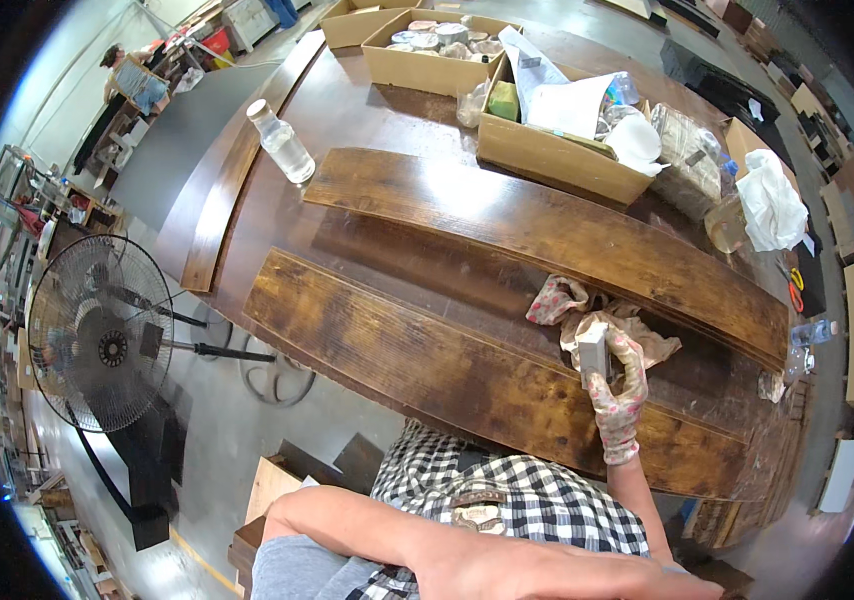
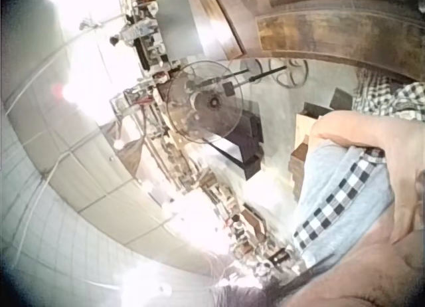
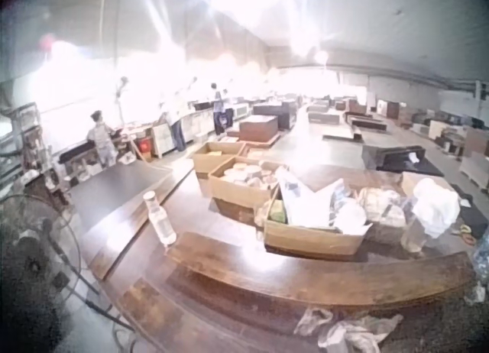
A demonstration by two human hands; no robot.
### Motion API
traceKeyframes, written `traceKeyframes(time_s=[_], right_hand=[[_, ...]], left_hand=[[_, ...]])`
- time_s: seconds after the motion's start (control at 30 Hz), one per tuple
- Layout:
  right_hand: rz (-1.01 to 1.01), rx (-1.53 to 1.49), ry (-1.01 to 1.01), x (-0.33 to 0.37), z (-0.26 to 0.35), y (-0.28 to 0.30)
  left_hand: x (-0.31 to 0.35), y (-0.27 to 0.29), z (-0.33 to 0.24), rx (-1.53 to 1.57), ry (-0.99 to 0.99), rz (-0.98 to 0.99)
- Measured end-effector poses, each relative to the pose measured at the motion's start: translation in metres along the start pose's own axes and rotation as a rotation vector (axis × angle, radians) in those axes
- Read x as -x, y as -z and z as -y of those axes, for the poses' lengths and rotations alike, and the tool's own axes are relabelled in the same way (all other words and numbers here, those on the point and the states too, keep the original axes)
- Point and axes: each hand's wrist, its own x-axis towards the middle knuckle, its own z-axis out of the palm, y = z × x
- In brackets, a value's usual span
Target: The person wipes two wooden planks with a cloth, handling the cloth to apply a substance from a bottle and later uses a sanding block on the wood surfaces.
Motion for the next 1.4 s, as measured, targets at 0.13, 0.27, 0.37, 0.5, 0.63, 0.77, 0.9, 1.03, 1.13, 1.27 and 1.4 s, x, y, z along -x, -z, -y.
traceKeyframes(time_s=[0.13, 0.27, 0.37, 0.5, 0.63, 0.77, 0.9, 1.03, 1.13, 1.27, 1.4], right_hand=[[0.046, 0.058, -0.003, -0.004, 0.000, -0.005], [0.114, 0.058, 0.011, -0.012, 0.006, -0.019], [0.200, 0.005, 0.102, -0.022, 0.010, -0.026], [0.383, 0.167, 0.076, -0.036, 0.018, -0.040], [0.356, 0.034, -0.023, -0.053, 0.010, -0.058], [0.373, -0.071, -0.151, -0.091, 0.055, -0.085], [0.420, -0.066, 0.134, -0.128, 0.095, -0.144], [0.650, 0.044, 0.247, -0.145, 0.130, -0.229], [0.777, 0.105, 0.165, -0.134, 0.127, -0.276], [0.863, 0.174, 0.172, -0.134, 0.123, -0.316], [0.885, 0.133, 0.236, -0.144, 0.127, -0.362]], left_hand=[[0.002, 0.010, -0.014, 0.044, 0.058, 0.022], [0.009, 0.017, -0.036, 0.151, 0.135, -0.119], [0.020, 0.031, -0.059, 0.120, 0.152, -0.187], [0.061, 0.072, -0.096, -0.265, 0.258, -0.618], [0.120, 0.126, -0.108, -0.707, 0.306, -0.928], [0.129, 0.158, -0.131, -1.531, 0.331, -0.751], [0.122, 0.203, -0.121, -1.672, 0.216, -0.776], [0.117, 0.236, -0.097, -1.203, -0.208, -0.754], [0.123, 0.248, -0.091, -1.764, 0.044, -0.679], [0.122, 0.253, -0.086, -1.526, 0.023, -0.829], [0.121, 0.262, -0.069, -1.920, -0.105, -0.775]])
